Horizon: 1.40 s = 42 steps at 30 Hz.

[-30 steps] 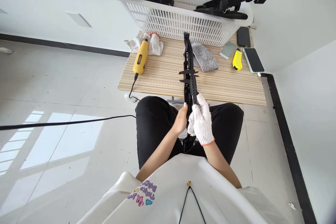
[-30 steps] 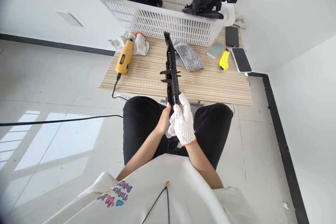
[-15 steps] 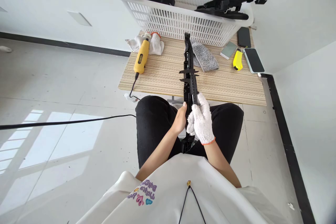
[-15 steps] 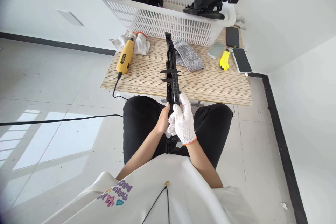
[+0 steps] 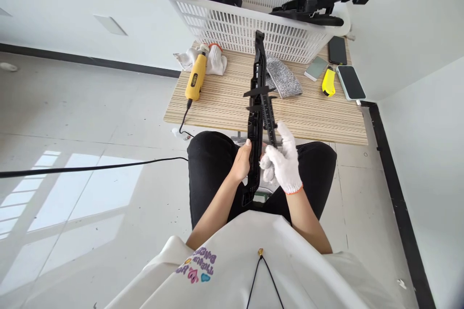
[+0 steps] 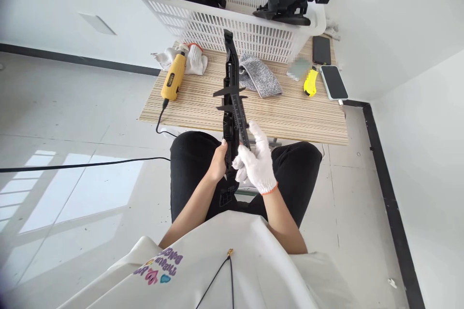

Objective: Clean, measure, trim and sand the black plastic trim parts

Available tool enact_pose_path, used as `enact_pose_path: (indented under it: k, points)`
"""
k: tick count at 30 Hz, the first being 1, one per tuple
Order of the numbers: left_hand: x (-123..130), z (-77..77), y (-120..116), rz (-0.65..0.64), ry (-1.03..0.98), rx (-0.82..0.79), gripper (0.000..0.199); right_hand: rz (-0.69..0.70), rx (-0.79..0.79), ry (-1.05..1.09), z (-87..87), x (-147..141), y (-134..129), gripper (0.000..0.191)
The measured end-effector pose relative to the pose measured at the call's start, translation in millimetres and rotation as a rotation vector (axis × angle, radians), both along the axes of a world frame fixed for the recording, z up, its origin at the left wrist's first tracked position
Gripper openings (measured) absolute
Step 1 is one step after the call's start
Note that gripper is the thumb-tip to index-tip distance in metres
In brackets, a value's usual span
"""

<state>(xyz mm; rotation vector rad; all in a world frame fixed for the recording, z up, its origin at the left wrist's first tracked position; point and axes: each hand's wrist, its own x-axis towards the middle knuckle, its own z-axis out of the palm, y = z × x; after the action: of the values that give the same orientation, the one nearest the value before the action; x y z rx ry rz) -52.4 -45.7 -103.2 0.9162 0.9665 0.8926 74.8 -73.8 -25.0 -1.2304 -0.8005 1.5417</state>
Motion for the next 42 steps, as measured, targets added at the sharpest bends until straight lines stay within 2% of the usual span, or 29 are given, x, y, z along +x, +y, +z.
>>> enact_pose_path:
  k: [4,8,13,16,20,24,31,36,42]
  points:
    - [-4,7.4,2,0.033,-0.119,0.044,0.064,-0.105,0.115,-0.002,20.9,15,2,0.079]
    - [-5,25.4,13,0.051,-0.178,0.045,0.062,-0.173,0.177,-0.012,31.1,22,-2,0.075]
    - [-4,56.0,46,0.020,-0.170,0.165,0.062,-0.110,0.105,0.070,19.5,21,-20,0.056]
    - [2,64.9,69,0.052,-0.142,0.250,0.059,-0.081,0.044,0.097,9.5,17,-29,0.052]
    - [14,65.8,92,0.017,-0.201,0.237,0.054,-0.031,-0.048,0.075,2.6,11,-32,0.051]
    - [22,67.2,99,-0.025,-0.259,0.189,0.057,-0.048,-0.034,0.008,-0.8,8,-29,0.048]
    - [18,72.6,96,-0.054,-0.281,0.157,0.082,-0.107,0.064,0.018,-9.7,5,-27,0.029]
    - [18,73.8,96,-0.041,-0.261,0.131,0.082,-0.148,0.121,-0.034,-10.4,0,-26,0.041]
    - [19,70.9,98,-0.012,-0.246,0.165,0.088,-0.093,0.086,-0.047,-10.4,-2,-27,0.051]
